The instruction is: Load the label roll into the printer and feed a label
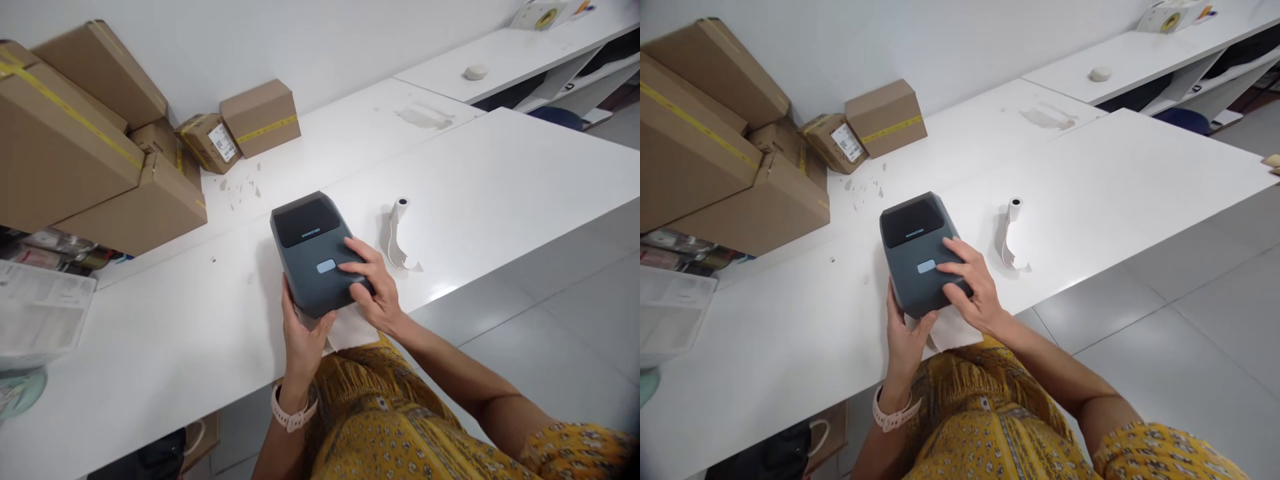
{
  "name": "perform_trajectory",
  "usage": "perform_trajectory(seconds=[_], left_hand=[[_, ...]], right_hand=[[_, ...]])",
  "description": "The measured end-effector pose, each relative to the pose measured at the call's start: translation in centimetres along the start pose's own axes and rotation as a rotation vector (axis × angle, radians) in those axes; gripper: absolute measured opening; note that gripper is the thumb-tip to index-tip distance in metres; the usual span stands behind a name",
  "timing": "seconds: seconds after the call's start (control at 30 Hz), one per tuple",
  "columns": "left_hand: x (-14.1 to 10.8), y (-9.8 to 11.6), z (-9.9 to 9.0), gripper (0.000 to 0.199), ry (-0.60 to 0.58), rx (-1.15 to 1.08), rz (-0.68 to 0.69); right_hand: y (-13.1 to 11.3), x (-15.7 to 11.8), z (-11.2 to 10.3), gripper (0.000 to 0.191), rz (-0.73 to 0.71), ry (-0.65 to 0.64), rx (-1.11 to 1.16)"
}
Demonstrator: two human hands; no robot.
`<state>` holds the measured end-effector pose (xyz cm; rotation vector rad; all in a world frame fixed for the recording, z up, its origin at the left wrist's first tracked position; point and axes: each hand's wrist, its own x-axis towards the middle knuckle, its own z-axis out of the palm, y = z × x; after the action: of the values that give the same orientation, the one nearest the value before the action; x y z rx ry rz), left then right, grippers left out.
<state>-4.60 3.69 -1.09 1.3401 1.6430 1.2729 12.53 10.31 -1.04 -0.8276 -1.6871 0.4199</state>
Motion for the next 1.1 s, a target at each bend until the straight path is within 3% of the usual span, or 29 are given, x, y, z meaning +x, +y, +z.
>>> perform_trajectory(seconds=[0.07, 0.13, 0.23, 0.33, 0.5, 0.6, 0.7, 0.8, 0.93, 1.03, 1.1], left_hand=[[0.1, -0.2, 0.0, 0.11, 0.044, 0.058, 0.023], [0.1, -0.3, 0.1, 0.109, 0.072, 0.113, 0.063], [0.2, -0.1, 0.0, 0.106, 0.102, 0.164, 0.14], [0.8, 0.9, -0.8, 0.102, 0.111, 0.188, 0.234], [5.4, 3.8, -3.6, 0.072, 0.066, 0.002, 0.438], [9.5, 4.4, -4.1, 0.056, 0.282, -0.083, 0.328], [12.4, 3.2, -3.4, 0.042, 0.282, 0.0, 0.169], [12.9, 1.4, -2.6, 0.046, 0.146, 0.083, 0.019], [11.8, 0.4, -2.8, 0.053, 0.005, 0.065, -0.039], [11.3, 0.6, -3.3, 0.061, -0.065, 0.038, -0.056], [11.2, 0.7, -3.3, 0.069, -0.102, 0.042, -0.057]], right_hand=[[0.2, -1.7, 0.7, 0.043, 0.232, 0.11, 0.14], [0.1, -3.0, 1.1, 0.053, 0.384, 0.134, 0.217], [-0.3, -3.4, 0.6, 0.059, 0.435, 0.076, 0.226], [-0.9, -1.7, -1.0, 0.063, 0.4, 0.005, 0.124], [-1.9, 5.9, -2.9, 0.068, 0.095, -0.082, -0.103], [-1.7, 12.1, -2.4, 0.07, -0.048, -0.107, -0.124], [-0.9, 17.6, -1.0, 0.069, -0.066, -0.087, -0.103], [0.8, 21.8, 0.6, 0.073, -0.039, -0.078, -0.108], [4.5, 26.0, 2.3, 0.087, -0.001, -0.151, -0.113], [6.7, 27.6, 2.5, 0.095, -0.002, -0.246, -0.111], [6.8, 27.5, 2.1, 0.095, -0.031, -0.289, -0.12]])
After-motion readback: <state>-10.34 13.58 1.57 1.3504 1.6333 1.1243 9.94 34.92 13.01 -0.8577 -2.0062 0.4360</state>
